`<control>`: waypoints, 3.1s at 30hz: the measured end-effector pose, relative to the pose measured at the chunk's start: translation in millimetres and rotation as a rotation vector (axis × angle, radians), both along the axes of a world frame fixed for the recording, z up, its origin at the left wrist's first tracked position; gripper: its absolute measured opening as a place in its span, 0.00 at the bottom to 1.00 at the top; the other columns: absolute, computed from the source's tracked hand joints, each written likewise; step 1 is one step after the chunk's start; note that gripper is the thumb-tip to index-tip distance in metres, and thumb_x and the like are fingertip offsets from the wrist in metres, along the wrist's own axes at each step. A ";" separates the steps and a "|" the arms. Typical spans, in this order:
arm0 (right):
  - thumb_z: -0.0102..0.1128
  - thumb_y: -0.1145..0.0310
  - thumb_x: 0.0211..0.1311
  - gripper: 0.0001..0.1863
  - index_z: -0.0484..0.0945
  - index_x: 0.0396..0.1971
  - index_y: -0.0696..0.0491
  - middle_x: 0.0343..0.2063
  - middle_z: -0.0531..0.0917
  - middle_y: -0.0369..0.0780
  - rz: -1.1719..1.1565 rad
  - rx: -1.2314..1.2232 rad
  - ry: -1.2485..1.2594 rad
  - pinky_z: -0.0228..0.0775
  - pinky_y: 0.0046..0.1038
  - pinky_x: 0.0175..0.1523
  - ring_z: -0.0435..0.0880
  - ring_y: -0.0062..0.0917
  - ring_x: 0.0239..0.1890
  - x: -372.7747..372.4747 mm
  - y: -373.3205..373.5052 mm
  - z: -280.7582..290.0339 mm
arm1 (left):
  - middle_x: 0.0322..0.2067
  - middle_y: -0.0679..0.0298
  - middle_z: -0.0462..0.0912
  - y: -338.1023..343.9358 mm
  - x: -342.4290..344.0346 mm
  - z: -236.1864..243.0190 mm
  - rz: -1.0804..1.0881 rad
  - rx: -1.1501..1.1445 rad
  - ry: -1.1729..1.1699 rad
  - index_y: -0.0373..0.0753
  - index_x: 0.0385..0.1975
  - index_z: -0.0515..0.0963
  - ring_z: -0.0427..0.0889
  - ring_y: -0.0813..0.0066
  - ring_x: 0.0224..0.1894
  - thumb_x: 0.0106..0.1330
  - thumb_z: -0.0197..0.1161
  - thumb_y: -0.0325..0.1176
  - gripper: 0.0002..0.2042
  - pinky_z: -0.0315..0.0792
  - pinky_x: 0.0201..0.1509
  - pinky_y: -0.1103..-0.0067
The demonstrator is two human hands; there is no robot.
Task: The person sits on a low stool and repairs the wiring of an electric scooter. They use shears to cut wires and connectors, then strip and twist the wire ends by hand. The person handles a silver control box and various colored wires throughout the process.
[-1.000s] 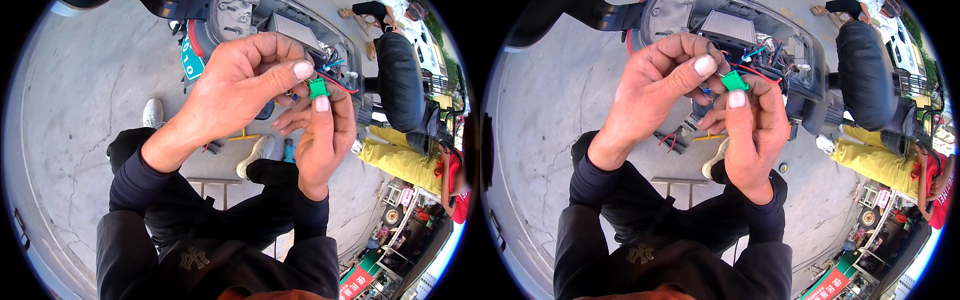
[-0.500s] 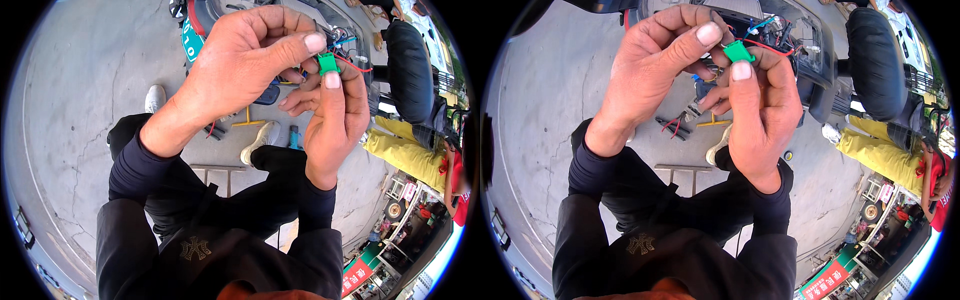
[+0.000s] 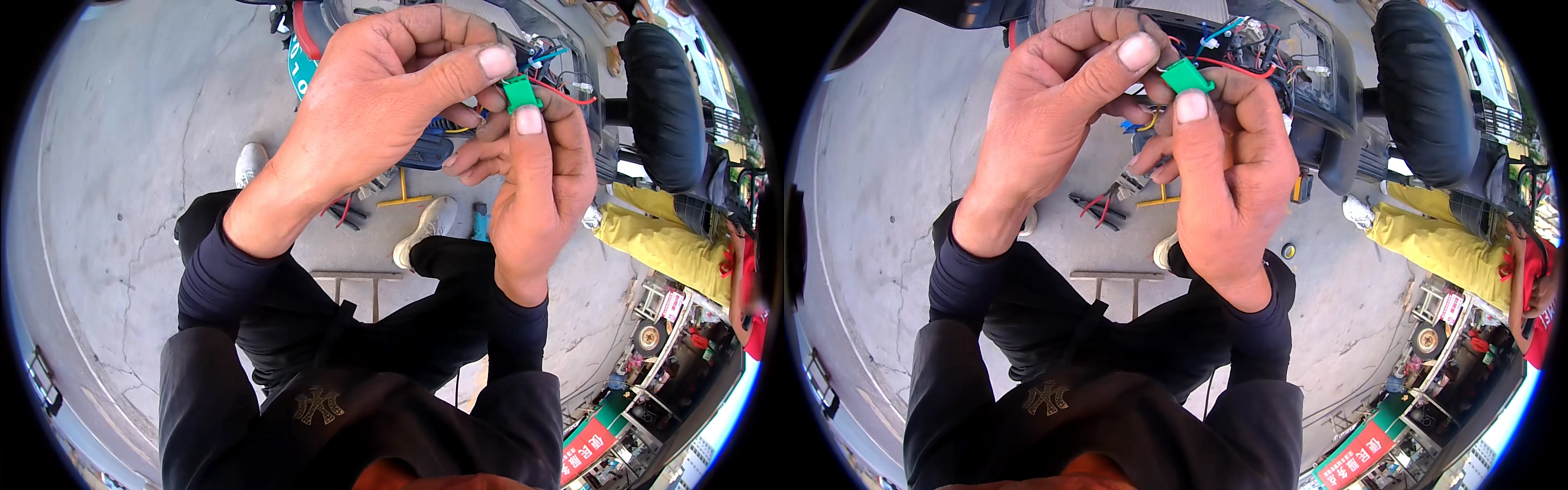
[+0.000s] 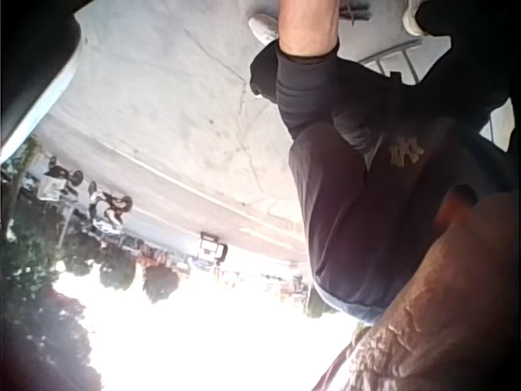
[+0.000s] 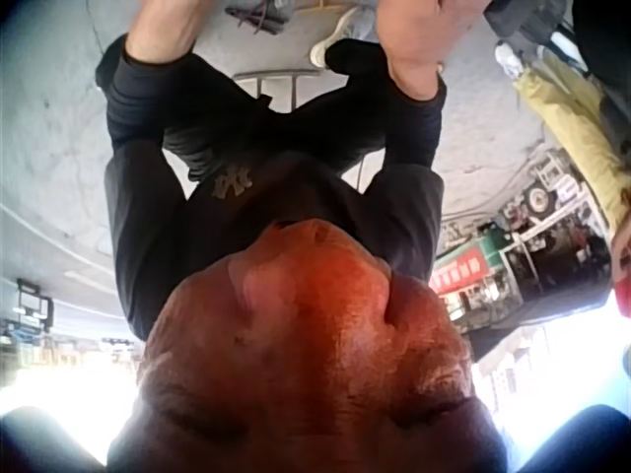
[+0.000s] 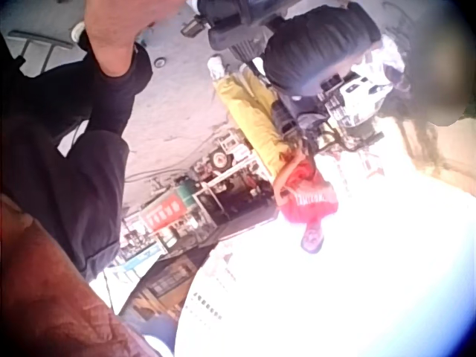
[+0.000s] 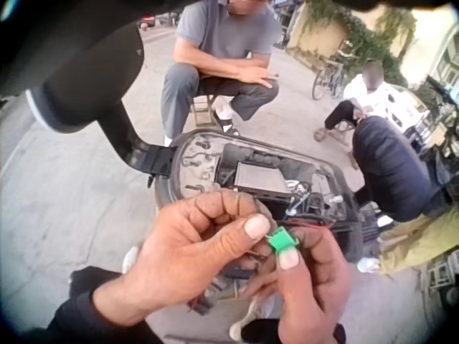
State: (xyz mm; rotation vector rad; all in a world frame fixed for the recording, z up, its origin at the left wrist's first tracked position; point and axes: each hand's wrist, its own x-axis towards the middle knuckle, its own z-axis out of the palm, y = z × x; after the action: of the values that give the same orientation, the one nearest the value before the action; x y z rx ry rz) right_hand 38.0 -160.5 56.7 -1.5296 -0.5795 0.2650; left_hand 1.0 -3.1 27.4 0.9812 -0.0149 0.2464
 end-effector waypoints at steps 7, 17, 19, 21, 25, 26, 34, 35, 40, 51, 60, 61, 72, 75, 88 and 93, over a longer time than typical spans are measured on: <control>0.53 0.67 0.74 0.11 0.72 0.44 0.62 0.25 0.81 0.38 0.002 -0.001 -0.011 0.69 0.15 0.26 0.82 0.18 0.22 0.1 0.3 0.6 | 0.41 0.65 0.85 -7.2 -4.8 0.5 0.177 0.175 0.046 0.39 0.43 0.82 0.83 0.81 0.39 0.71 0.64 0.39 0.11 0.79 0.39 0.85; 0.55 0.64 0.74 0.15 0.78 0.45 0.62 0.29 0.84 0.41 0.010 -0.073 0.025 0.69 0.17 0.24 0.84 0.23 0.22 1.7 -0.1 8.5 | 0.31 0.66 0.83 -7.1 6.3 -8.7 0.058 -0.101 -0.105 0.31 0.41 0.79 0.78 0.84 0.30 0.70 0.64 0.27 0.06 0.74 0.35 0.86; 0.58 0.63 0.72 0.15 0.78 0.44 0.62 0.30 0.85 0.40 0.051 -0.055 0.126 0.68 0.16 0.24 0.85 0.21 0.24 5.9 -2.2 14.1 | 0.31 0.65 0.83 -6.4 6.6 -7.4 0.058 -0.088 -0.062 0.30 0.40 0.79 0.78 0.83 0.29 0.69 0.65 0.26 0.06 0.73 0.35 0.86; 0.58 0.63 0.72 0.15 0.78 0.44 0.62 0.29 0.85 0.40 0.077 -0.054 0.148 0.68 0.15 0.24 0.85 0.21 0.24 8.5 -3.1 15.1 | 0.31 0.64 0.83 -4.1 5.2 -4.8 0.027 -0.098 -0.056 0.30 0.39 0.80 0.78 0.83 0.29 0.68 0.66 0.25 0.06 0.73 0.34 0.85; 0.57 0.62 0.72 0.15 0.79 0.44 0.60 0.31 0.85 0.39 0.154 -0.044 0.221 0.68 0.16 0.24 0.86 0.22 0.25 15.2 -7.3 16.4 | 0.32 0.64 0.83 -7.9 -5.0 11.8 0.098 -0.026 0.110 0.31 0.39 0.80 0.78 0.83 0.29 0.68 0.66 0.25 0.05 0.73 0.33 0.85; 0.57 0.62 0.72 0.15 0.79 0.45 0.60 0.31 0.85 0.39 0.177 -0.038 0.236 0.69 0.17 0.24 0.86 0.23 0.25 16.3 -8.4 16.9 | 0.32 0.64 0.83 -10.8 -6.7 14.9 0.111 -0.020 0.118 0.32 0.39 0.80 0.78 0.82 0.29 0.68 0.66 0.25 0.05 0.73 0.34 0.84; 0.47 0.61 0.76 0.19 0.77 0.51 0.60 0.37 0.86 0.42 0.336 0.086 0.420 0.74 0.21 0.28 0.88 0.29 0.32 26.9 -18.8 17.2 | 0.34 0.66 0.85 -15.8 -11.6 10.5 0.231 0.143 0.086 0.34 0.42 0.82 0.81 0.82 0.34 0.66 0.70 0.34 0.11 0.74 0.39 0.84; 0.45 0.61 0.76 0.19 0.77 0.52 0.60 0.38 0.86 0.43 0.346 0.097 0.437 0.75 0.22 0.28 0.88 0.29 0.33 27.5 -19.8 17.2 | 0.34 0.65 0.85 -15.8 -10.9 10.9 0.234 0.132 0.090 0.33 0.42 0.82 0.81 0.82 0.34 0.65 0.70 0.33 0.11 0.74 0.38 0.84; 0.48 0.63 0.75 0.18 0.77 0.53 0.61 0.39 0.86 0.44 0.300 0.005 0.324 0.75 0.20 0.28 0.87 0.26 0.30 23.2 -17.3 18.3 | 0.34 0.65 0.85 -10.8 -8.7 7.5 0.229 0.165 0.083 0.35 0.42 0.82 0.81 0.82 0.33 0.65 0.70 0.32 0.10 0.74 0.37 0.84; 0.57 0.63 0.71 0.16 0.78 0.46 0.62 0.36 0.88 0.45 0.133 -0.013 0.194 0.70 0.17 0.21 0.78 0.18 0.14 19.8 -16.6 23.7 | 0.33 0.68 0.85 -3.4 -11.7 11.8 0.244 0.257 0.050 0.36 0.40 0.84 0.82 0.84 0.35 0.65 0.70 0.32 0.08 0.74 0.37 0.87; 0.55 0.64 0.72 0.14 0.77 0.49 0.58 0.40 0.86 0.43 0.152 0.155 0.394 0.70 0.20 0.24 0.82 0.22 0.24 21.5 -21.8 28.0 | 0.38 0.67 0.81 -6.5 -13.0 5.5 0.267 0.551 -0.248 0.34 0.40 0.80 0.79 0.82 0.36 0.68 0.64 0.25 0.05 0.75 0.38 0.84; 0.54 0.65 0.73 0.14 0.77 0.50 0.58 0.41 0.85 0.42 0.151 0.166 0.401 0.68 0.20 0.24 0.81 0.21 0.24 22.3 -22.1 22.2 | 0.39 0.66 0.80 -7.8 -14.4 5.4 0.284 0.631 -0.235 0.34 0.41 0.80 0.79 0.82 0.36 0.67 0.64 0.25 0.05 0.75 0.38 0.84; 0.68 0.68 0.64 0.14 0.80 0.47 0.56 0.29 0.85 0.36 0.021 0.283 0.368 0.66 0.16 0.21 0.82 0.18 0.23 9.7 -15.2 17.1 | 0.33 0.65 0.80 -26.1 -20.1 15.4 0.477 0.918 -0.141 0.35 0.37 0.86 0.80 0.81 0.35 0.59 0.72 0.27 0.07 0.76 0.32 0.83; 0.69 0.68 0.63 0.14 0.80 0.47 0.56 0.29 0.86 0.36 0.016 0.289 0.325 0.67 0.16 0.22 0.82 0.18 0.23 9.4 -15.9 14.0 | 0.32 0.65 0.81 -30.0 -18.3 13.7 0.487 0.883 -0.135 0.35 0.36 0.86 0.79 0.81 0.34 0.60 0.72 0.27 0.06 0.75 0.32 0.83; 0.62 0.66 0.68 0.12 0.79 0.46 0.57 0.32 0.83 0.37 0.049 0.199 0.299 0.68 0.18 0.25 0.80 0.19 0.23 11.7 -37.1 13.7 | 0.35 0.63 0.81 -27.9 -17.5 12.4 0.419 0.934 -0.185 0.35 0.36 0.84 0.80 0.79 0.34 0.62 0.70 0.26 0.05 0.73 0.34 0.83; 0.60 0.69 0.68 0.11 0.79 0.45 0.59 0.35 0.84 0.39 -0.028 0.106 0.249 0.70 0.18 0.28 0.81 0.19 0.24 4.1 -56.6 29.5 | 0.36 0.64 0.83 -31.5 -15.5 4.4 0.536 1.181 -0.356 0.37 0.40 0.83 0.79 0.80 0.32 0.66 0.67 0.26 0.05 0.74 0.35 0.84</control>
State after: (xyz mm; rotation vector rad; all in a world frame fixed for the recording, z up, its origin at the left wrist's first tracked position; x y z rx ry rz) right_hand 42.2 -217.0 86.3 -1.3760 -0.3691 0.3903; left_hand -14.5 -34.6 31.9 2.0989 -0.2473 0.9702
